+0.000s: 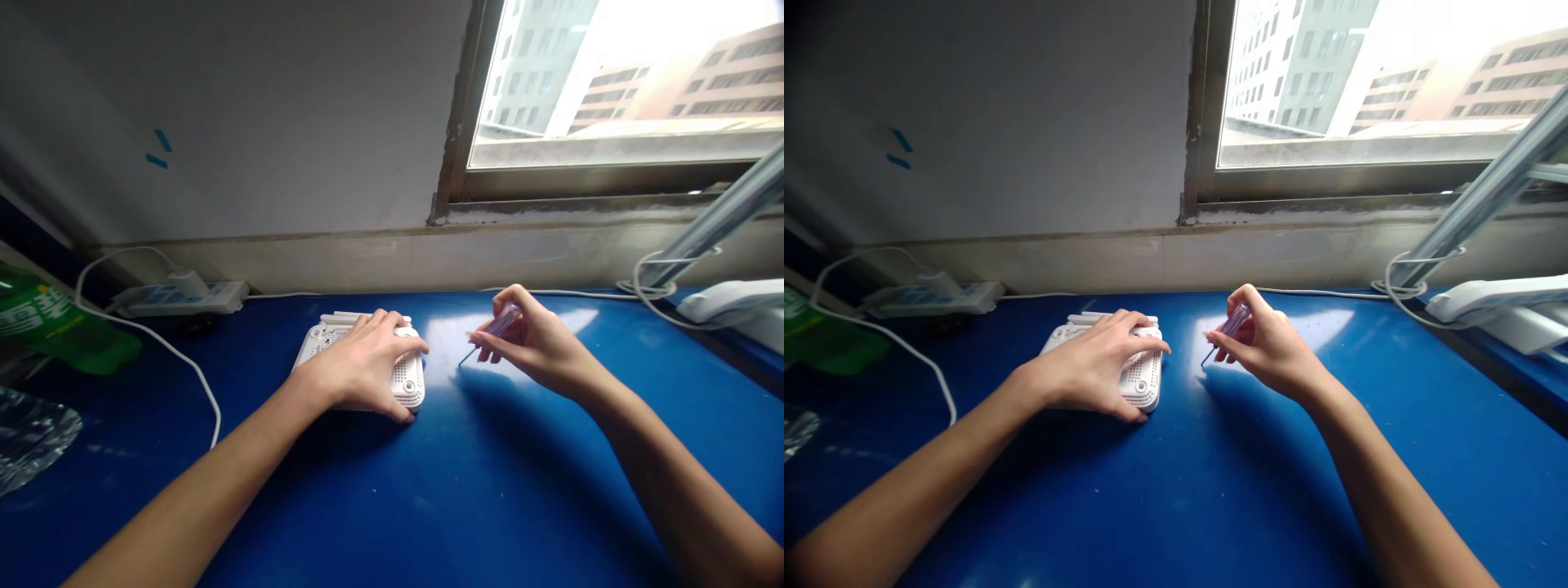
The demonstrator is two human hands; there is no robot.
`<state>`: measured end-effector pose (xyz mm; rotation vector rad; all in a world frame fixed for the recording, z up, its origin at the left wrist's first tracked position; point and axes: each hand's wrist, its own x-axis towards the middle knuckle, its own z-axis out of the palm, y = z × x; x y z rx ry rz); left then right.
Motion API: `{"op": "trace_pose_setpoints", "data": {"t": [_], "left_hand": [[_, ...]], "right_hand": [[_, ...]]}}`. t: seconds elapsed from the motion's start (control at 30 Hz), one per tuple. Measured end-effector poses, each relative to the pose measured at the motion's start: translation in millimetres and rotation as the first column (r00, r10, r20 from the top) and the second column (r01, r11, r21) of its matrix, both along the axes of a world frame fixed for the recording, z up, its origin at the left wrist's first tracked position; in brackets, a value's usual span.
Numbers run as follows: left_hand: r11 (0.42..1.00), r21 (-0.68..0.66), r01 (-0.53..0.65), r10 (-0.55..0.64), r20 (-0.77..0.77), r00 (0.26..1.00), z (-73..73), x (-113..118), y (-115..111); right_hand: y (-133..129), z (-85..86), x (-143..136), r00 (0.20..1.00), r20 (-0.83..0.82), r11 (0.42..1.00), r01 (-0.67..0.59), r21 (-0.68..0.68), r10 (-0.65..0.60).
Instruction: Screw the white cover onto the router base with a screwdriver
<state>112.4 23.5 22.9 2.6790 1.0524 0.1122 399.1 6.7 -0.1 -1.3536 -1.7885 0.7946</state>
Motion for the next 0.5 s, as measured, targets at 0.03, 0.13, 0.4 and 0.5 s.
{"op": "trace_pose_setpoints", "data": {"t": [0.03,0.13,0.4,0.5], "left_hand": [[1.000,0.004,-0.004,0.003,0.014,1.000,-0.3,0.2,0.4],[0.999,0.036,-0.005,0.001,0.113,0.994,2.0,0.6,-0.5],[0.995,0.074,-0.069,-0.015,0.779,0.627,21.3,-12.2,-0.8],[0.998,0.005,-0.067,0.027,0.887,0.462,11.8,-19.4,2.1]], "right_hand": [[-0.1,0.9,2.1,0.999,-0.050,0.999,-0.023,-0.046,0.021],[-0.3,4.7,8.2,0.992,-0.124,0.989,-0.041,-0.140,0.023],[2.3,8.0,12.7,0.998,0.042,0.983,-0.027,-0.181,0.036],[2.8,3.5,10.7,0.999,0.041,0.984,-0.001,-0.177,0.008]]}}
